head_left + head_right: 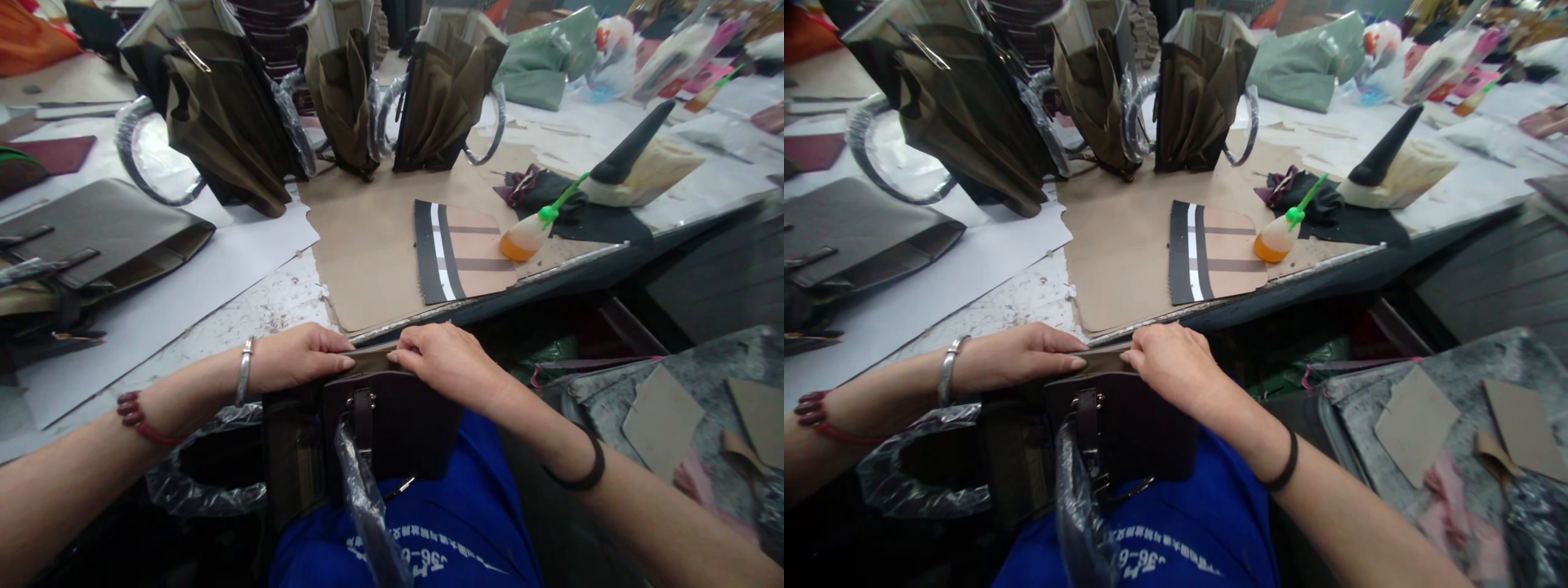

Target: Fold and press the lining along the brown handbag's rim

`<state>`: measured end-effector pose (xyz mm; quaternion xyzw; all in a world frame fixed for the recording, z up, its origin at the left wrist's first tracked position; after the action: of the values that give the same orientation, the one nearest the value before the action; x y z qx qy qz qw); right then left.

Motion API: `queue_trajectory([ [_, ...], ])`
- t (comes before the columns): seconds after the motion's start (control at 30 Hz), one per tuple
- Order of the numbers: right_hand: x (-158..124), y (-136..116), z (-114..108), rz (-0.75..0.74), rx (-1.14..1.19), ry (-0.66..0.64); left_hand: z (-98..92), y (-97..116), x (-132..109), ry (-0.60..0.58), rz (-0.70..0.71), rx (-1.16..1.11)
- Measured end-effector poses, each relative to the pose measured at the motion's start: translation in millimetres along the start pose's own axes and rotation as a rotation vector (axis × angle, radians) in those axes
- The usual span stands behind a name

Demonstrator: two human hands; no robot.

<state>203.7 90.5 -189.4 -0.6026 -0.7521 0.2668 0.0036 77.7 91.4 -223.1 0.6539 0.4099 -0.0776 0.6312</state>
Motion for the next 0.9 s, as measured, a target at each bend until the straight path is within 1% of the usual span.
queue_trajectory([
  [0.13, 0.8, 1.3, 0.7, 0.018, -0.025, 0.005, -0.2, 0.2, -0.7, 0.014, 0.002, 0.016],
  [0.37, -0.1, 2.3, -0.1, 0.048, -0.072, 0.029, 2.9, 1.1, -2.6, 0.005, -0.023, 0.0],
  [0.53, 0.6, 3.4, -0.7, 0.052, -0.054, 0.054, 3.0, 4.1, -4.5, 0.006, -0.02, 0.005],
  [0.9, -0.4, 5.9, 0.1, 0.05, -0.048, 0.053, 6.6, 2.7, -6.6, -0.003, -0.046, -0.109],
])
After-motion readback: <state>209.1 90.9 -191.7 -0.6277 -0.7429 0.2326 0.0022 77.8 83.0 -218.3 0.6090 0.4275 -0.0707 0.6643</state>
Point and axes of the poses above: each hand's wrist, its own x-axis towards the middle knuckle, its own z-axis out of the palm, y = z × x, the point moved 8 cm from there along x, towards the middle knuckle, and after that the axes turned 2 degrees about x, right-handed, at the moved point
